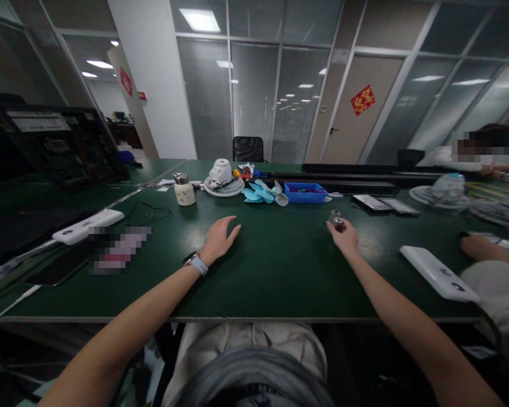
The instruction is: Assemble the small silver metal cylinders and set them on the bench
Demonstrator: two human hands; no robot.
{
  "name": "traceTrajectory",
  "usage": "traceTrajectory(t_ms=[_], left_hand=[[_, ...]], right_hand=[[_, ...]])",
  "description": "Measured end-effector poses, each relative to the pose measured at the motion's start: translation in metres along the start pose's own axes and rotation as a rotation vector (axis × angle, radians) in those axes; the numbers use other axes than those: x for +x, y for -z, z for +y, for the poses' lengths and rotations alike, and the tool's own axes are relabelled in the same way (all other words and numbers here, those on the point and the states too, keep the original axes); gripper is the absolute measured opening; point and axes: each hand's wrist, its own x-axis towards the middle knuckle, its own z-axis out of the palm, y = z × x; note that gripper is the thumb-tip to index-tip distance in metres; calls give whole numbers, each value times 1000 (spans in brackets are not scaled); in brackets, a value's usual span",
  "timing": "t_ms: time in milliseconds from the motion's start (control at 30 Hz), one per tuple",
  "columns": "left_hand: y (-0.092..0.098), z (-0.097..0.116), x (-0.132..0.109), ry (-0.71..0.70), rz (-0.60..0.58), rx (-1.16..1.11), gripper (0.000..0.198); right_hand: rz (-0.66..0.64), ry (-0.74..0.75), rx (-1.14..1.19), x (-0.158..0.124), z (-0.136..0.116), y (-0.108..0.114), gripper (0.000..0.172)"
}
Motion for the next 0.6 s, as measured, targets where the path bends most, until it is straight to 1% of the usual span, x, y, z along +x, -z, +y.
traceTrajectory(t_ms=[67,133,200,233,267,333,367,400,433,467,500,533,567,600], left_hand=[[3,-4,2,56,35,-32,47],[4,-7,3,110,64,-65,48],[4,-10,2,151,92,-91,48],[4,-11,2,167,108,-100,47],[3,-12,2,183,126,-105,47],[2,-13,2,227,170,-111,44],[2,-13,3,256,187,-116,43],[1,-14,3,289,198,-124,40],[0,-14,4,325,202,-134,37],[0,-15,5,365,203,-143,35],[0,-15,6,406,203,-150,32],[1,-16,6,445,203,-155,30],[1,-17,6,483,208,-160,29],[3,-18,5,515,215,-164,28]], right_hand=[[18,-63,-39,11,18,8,44],[10,-113,-47,19,27,11,45],[24,-120,-49,21,25,13,48],[75,-100,-60,19,21,14,53],[152,-58,-74,14,14,14,60],[322,98,-101,-2,-8,15,69],[363,205,-105,-14,-22,14,69],[333,332,-92,-28,-37,11,62],[231,459,-72,-43,-54,6,51],[65,573,-51,-59,-71,-3,41],[-147,670,-28,-75,-88,-14,35],[-350,733,-4,-90,-104,-27,34],[-500,754,17,-104,-119,-42,37],[-582,753,35,-116,-133,-58,42]])
